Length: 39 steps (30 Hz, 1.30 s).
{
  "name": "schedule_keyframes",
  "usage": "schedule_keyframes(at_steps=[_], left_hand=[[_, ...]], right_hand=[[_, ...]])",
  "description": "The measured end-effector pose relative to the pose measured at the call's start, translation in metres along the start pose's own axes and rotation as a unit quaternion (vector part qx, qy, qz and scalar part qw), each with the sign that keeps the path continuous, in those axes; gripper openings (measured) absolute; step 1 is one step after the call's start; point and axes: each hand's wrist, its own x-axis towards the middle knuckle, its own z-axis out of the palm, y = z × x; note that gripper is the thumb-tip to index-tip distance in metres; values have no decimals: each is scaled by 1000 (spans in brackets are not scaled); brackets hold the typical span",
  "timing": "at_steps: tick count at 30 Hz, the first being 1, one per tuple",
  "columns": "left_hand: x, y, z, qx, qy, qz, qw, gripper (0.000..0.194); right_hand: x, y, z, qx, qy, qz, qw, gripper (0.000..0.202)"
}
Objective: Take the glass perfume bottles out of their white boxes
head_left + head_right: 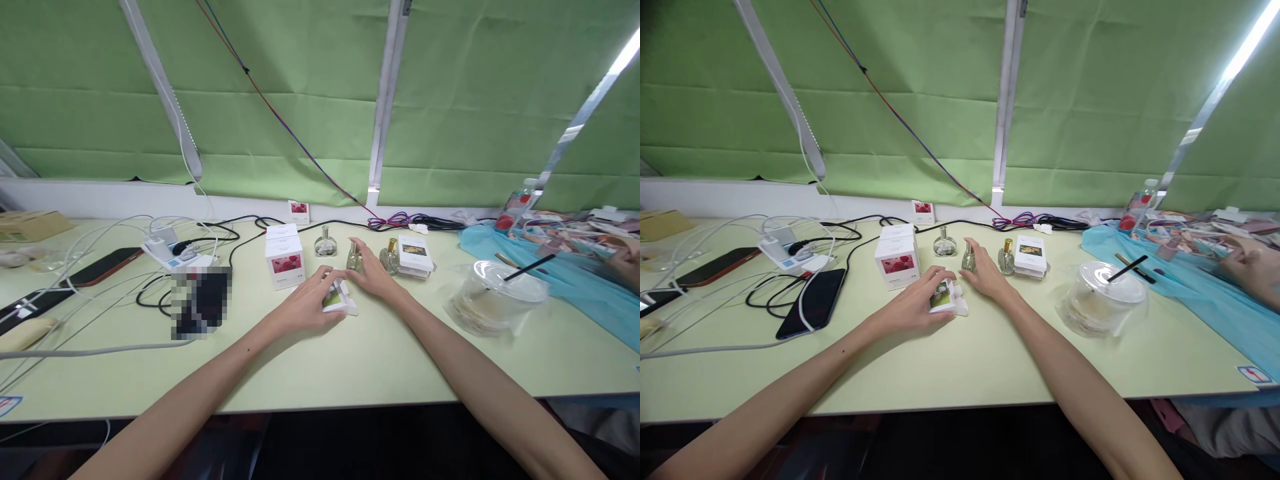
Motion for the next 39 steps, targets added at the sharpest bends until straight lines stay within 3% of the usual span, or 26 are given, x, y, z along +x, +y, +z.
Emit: schedule_keyframes(at_steps=[15, 28, 39], left_hand=[[7, -12, 9, -51, 84, 38, 994, 58], [11, -14, 11, -110, 252, 88, 957, 58], [10, -7, 8, -102, 289, 27, 951, 55]], right_hand=[[2, -1, -3, -10, 10, -6, 1000, 78], [3, 9, 1, -24, 51, -4, 998, 70], [2, 9, 2, -38, 65, 18, 997, 69]])
